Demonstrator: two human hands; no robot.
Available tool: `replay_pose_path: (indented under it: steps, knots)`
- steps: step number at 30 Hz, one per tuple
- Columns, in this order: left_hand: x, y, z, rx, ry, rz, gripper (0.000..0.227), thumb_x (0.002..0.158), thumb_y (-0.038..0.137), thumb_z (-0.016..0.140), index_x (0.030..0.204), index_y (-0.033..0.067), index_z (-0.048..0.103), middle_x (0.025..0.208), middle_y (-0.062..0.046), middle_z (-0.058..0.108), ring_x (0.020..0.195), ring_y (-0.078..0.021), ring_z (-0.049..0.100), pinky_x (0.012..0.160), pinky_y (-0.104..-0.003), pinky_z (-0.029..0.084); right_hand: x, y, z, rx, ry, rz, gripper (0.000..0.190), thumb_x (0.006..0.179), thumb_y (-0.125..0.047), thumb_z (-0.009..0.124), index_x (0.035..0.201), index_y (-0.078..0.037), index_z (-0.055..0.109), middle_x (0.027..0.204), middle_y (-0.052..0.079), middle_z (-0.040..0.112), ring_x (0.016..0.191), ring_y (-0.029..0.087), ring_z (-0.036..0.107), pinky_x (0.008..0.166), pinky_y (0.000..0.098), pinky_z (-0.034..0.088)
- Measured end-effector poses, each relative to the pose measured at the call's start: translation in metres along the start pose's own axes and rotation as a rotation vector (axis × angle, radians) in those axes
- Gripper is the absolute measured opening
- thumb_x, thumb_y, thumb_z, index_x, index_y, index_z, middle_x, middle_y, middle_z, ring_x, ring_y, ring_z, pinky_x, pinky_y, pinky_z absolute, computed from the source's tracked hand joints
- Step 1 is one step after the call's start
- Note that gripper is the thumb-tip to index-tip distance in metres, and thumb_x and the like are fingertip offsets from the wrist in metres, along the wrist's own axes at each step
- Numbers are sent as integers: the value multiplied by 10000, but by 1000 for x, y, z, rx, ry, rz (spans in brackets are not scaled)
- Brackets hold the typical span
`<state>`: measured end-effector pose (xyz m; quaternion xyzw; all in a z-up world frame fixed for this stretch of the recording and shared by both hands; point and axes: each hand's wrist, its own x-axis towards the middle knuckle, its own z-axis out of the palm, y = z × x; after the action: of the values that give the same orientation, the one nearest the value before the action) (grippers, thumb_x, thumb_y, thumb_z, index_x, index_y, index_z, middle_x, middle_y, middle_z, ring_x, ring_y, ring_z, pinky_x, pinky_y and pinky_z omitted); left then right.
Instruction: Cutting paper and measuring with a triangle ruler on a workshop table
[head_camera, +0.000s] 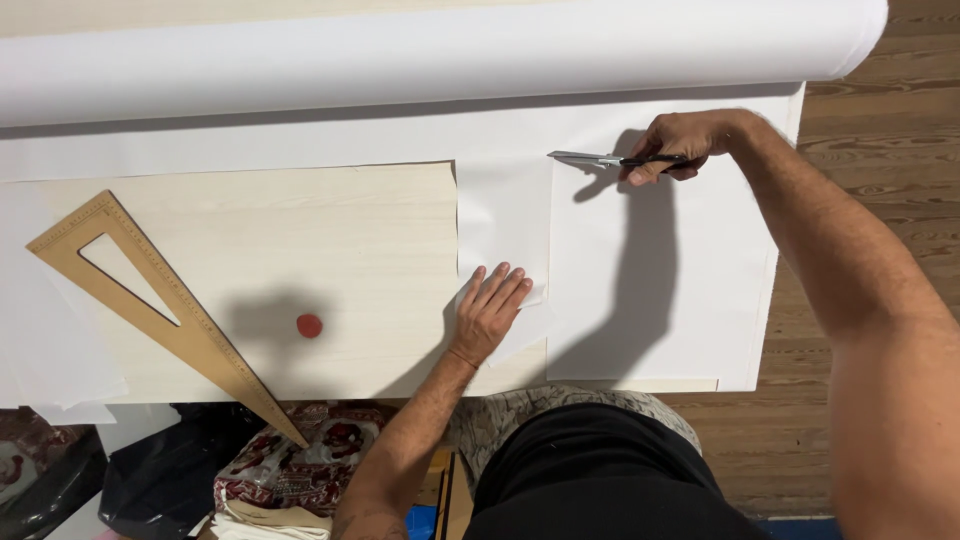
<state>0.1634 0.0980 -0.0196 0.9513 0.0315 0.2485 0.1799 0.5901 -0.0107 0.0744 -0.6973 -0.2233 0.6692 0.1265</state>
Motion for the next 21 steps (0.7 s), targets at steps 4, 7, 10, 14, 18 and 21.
replay_pose_path:
  steps: [4, 7, 10, 14, 18, 21]
  knots:
    - [15, 11, -14, 5, 46, -5, 285, 1072, 289, 552, 1292, 205, 712, 1375, -14, 692, 1288, -225, 645, 1130, -451, 478, -8, -7, 3, 88, -30, -12, 458, 722, -293, 939, 918, 82, 763, 682, 194, 633, 337, 208, 483, 255, 246, 280]
    - [18, 12, -19, 20, 44, -15, 292, 1082, 291, 529, 1295, 208, 710, 1383, -7, 689, 1298, -219, 640, 1139, -442, 471, -9, -15, 5, 131, -56, -26, 447, 737, -292, 924, 925, 80, 764, 683, 195, 630, 326, 200, 470, 252, 247, 256]
    - [10, 7, -13, 17, 34, -16, 297, 1084, 297, 524, 1293, 199, 710, 1381, -18, 690, 1299, -231, 639, 1138, -450, 467, -9, -21, 4, 132, -65, -36, 430, 753, -281, 914, 909, 92, 769, 652, 200, 620, 317, 200, 455, 255, 255, 243]
    - [5, 2, -6, 24, 8, -8, 300, 1061, 301, 567, 1304, 190, 703, 1407, -28, 672, 1315, -251, 624, 1137, -473, 466, -7, -16, 0, 123, -44, -48, 429, 760, -260, 911, 948, 95, 761, 683, 217, 629, 319, 205, 449, 264, 261, 238]
    - [2, 3, 0, 53, -6, -5, 292, 1063, 315, 561, 1290, 195, 701, 1405, -34, 671, 1313, -255, 624, 1132, -477, 468, 9, 1, 3, 125, -53, -55, 427, 750, -271, 916, 956, 76, 776, 681, 201, 632, 319, 202, 457, 260, 257, 247]
    - [8, 9, -3, 98, -21, -2, 295, 1068, 315, 553, 1291, 182, 694, 1419, -52, 660, 1317, -270, 618, 1129, -484, 466, 16, 7, 5, 171, -63, -63, 468, 742, -258, 918, 1068, 51, 783, 696, 197, 645, 311, 181, 458, 262, 244, 249]
